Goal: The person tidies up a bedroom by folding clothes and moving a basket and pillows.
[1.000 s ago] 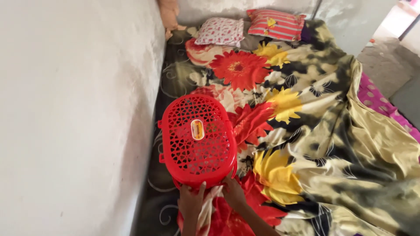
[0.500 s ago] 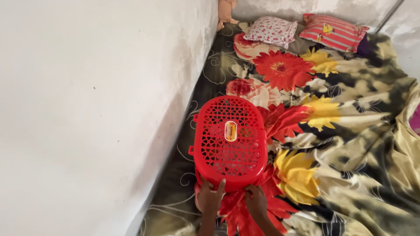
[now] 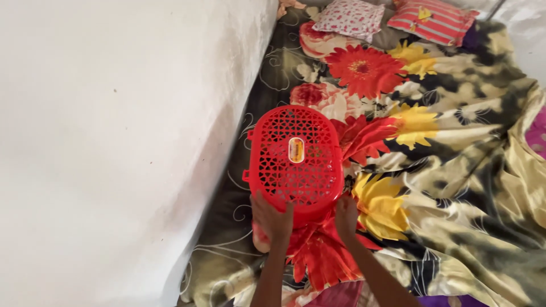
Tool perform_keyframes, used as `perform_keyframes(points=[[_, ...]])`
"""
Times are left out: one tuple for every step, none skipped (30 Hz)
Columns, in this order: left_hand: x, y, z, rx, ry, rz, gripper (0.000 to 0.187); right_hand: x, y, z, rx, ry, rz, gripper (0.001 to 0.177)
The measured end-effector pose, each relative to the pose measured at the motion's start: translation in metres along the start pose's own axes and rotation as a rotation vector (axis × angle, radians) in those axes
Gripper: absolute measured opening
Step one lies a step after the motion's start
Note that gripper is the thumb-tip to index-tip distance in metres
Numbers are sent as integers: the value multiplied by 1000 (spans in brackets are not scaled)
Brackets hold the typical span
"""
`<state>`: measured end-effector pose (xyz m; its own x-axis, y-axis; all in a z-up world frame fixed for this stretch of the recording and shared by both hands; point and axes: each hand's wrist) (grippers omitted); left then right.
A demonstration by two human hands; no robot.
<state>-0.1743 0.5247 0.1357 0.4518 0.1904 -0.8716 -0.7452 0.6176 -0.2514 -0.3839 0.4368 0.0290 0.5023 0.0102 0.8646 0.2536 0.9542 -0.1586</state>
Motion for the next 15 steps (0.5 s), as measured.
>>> perform_keyframes(points=[[-7,-5,3,-6,-5,6,108,7,-15,-1,10,-1,1,24],[-14,-9,4,38,-57,-34,105,12,-31,-1,9,22,51,28],[-22,-14,6,84,-110,-74,102,18,-48,-2,7,45,101,33],[-23,-12,9,79,-113,-65,102,20,-58,-4,17,47,103,33],[-23,-10,12,105,-146,-73,100,21,-68,-8,-6,138,219,38],[-25,-12,12,125,-176,-81,98,24,-83,-13,-29,225,342,45],[-24,-8,12,115,-176,-72,98,27,-94,-16,-19,225,350,45],[-23,-7,13,132,-187,-52,94,31,-105,-21,21,320,330,54],[-23,-6,13,149,-198,-32,91,35,-117,-27,60,415,310,62],[-23,-4,11,134,-202,-21,91,34,-132,-32,74,412,323,62],[-23,-2,8,148,-209,-78,84,33,-148,-37,112,479,425,68],[-24,-3,6,161,-218,-136,78,34,-164,-45,149,543,531,74],[-27,-5,2,144,-223,-125,78,27,-183,-54,163,537,546,74],[-30,-9,-1,191,-239,-193,76,20,-203,-66,197,591,588,76],[-33,-14,-6,238,-255,-261,74,14,-225,-80,231,645,630,78]])
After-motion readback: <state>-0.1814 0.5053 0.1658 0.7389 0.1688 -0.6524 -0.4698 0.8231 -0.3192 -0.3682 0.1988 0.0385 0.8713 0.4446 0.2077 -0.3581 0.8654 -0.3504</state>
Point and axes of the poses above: each hand's wrist, its own y-axis away from the middle knuckle, its own z-axis out of the back of the hand, x = y × z, and after that the axes turned 7 degrees about y, right-handed
